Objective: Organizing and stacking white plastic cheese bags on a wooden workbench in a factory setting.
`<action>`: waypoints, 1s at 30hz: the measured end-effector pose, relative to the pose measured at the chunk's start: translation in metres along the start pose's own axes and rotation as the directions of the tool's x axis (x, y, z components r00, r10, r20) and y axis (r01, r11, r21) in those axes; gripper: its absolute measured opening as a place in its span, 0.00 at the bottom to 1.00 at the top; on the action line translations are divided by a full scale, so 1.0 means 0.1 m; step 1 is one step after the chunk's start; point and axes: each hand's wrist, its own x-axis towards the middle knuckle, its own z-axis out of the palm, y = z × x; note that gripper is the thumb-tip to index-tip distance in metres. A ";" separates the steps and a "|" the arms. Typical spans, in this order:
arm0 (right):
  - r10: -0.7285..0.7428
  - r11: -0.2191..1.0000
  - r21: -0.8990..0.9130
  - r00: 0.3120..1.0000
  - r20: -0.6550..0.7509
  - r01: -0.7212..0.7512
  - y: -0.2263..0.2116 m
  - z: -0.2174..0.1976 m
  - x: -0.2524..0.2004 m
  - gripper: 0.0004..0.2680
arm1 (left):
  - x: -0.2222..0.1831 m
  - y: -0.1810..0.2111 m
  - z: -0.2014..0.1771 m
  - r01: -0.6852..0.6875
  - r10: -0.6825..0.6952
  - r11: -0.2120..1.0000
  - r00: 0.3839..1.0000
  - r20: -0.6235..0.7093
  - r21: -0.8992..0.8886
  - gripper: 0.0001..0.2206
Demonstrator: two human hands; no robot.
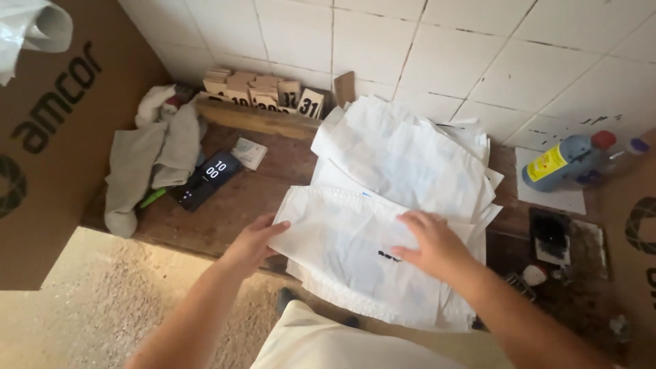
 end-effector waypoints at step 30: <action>-0.366 0.921 0.208 0.915 0.171 0.330 -2.26 -0.48 0.19 0.02 | -0.04 1.06 -0.27 0.021 -0.122 0.868 0.978 0.172 0.496 0.25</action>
